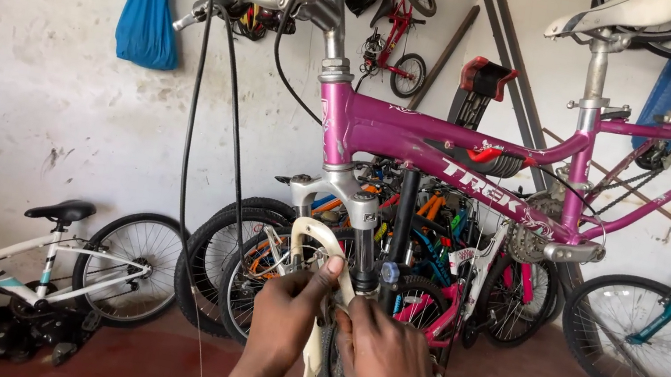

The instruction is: Adjusting the tension of the front brake cable on a bicycle using pliers

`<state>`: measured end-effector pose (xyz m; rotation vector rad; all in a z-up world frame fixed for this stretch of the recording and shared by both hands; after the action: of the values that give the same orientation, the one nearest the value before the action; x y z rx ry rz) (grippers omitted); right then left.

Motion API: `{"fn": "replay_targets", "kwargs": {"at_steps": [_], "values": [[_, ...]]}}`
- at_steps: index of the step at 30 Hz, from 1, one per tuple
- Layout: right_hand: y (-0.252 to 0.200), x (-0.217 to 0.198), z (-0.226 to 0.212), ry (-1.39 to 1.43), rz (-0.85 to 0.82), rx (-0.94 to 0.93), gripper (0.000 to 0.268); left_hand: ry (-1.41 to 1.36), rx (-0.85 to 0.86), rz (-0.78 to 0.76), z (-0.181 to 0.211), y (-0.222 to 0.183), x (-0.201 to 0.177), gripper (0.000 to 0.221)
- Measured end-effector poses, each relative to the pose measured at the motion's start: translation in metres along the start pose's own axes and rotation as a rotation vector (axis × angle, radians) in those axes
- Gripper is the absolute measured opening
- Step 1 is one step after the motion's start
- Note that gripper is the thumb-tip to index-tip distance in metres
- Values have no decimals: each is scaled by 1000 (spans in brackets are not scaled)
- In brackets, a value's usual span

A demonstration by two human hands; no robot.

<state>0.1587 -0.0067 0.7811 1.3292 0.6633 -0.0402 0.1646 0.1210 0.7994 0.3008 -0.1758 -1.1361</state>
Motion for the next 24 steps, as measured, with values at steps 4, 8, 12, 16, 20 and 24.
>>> {"fn": "replay_targets", "kwargs": {"at_steps": [4,8,12,16,20,24], "values": [[3,-4,1,110,13,110,13,-235,43,-81,-10,12,5,51],[7,-2,10,293,-159,448,18,-277,18,-123,-15,23,6,42],[3,4,10,246,-129,361,20,-245,-5,-152,-17,26,4,37],[3,-2,2,191,-45,176,11,-188,-74,-131,-10,22,0,34],[4,-4,-2,145,-53,96,10,-139,-50,-140,-8,22,-3,47],[4,-2,0,134,-72,95,8,-37,0,-177,-2,21,-5,47]]}}
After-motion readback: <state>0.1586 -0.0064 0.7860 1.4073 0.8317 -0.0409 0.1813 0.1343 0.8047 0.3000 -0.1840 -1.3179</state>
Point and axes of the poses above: each hand's wrist, its own y-axis towards the middle knuckle, its own x-axis out of the palm, z = x × y, the point moved 5 cm from there along y, towards the middle knuckle, and after that the axes turned 9 degrees about z, right-handed, at the moved point
